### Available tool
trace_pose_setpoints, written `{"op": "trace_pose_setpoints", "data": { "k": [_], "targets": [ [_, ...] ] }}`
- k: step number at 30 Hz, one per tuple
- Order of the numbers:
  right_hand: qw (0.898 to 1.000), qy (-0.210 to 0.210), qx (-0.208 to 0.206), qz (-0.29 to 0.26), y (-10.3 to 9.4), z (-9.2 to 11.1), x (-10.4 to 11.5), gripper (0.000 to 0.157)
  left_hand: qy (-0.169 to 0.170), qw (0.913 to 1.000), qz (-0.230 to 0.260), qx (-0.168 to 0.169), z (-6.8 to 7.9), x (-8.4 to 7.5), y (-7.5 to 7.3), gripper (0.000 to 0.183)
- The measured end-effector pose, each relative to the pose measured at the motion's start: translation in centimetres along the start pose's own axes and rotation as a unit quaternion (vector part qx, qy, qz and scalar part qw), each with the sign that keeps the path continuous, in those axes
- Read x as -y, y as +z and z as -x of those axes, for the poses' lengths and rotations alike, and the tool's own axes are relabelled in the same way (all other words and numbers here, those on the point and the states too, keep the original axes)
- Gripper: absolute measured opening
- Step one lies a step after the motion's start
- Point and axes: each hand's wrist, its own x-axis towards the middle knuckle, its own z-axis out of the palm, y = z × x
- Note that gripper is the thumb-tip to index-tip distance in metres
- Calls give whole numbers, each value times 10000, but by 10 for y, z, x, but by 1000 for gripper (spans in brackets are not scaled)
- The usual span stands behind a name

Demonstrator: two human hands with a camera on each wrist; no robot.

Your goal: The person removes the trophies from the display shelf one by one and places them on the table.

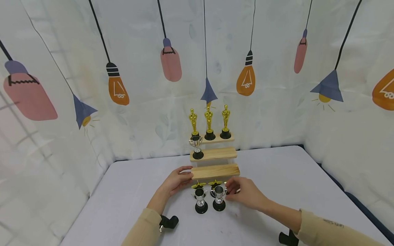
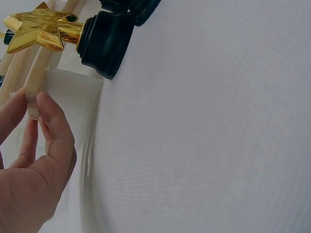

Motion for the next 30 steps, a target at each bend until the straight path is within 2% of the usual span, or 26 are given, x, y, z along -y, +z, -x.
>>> {"op": "trace_pose_setpoints", "data": {
  "k": [6,12,16,24,30],
  "targets": [
    [9998,-78,17,166,-12,-3,7,33,47,10000,-56,38,-1,1,-1,55],
    [9995,-158,4,268,-22,-12,13,27,43,10000,-55,27,-1,2,-1,54],
    [9996,-44,-74,265,-26,-20,17,24,49,10000,-65,28,0,1,-1,54],
    [9997,162,-162,-93,-33,-45,25,25,-1,10000,-79,35,0,0,0,54],
    [9978,251,-127,-601,-30,-65,27,20,-33,10000,-40,13,-1,0,0,54]
  ]
}}
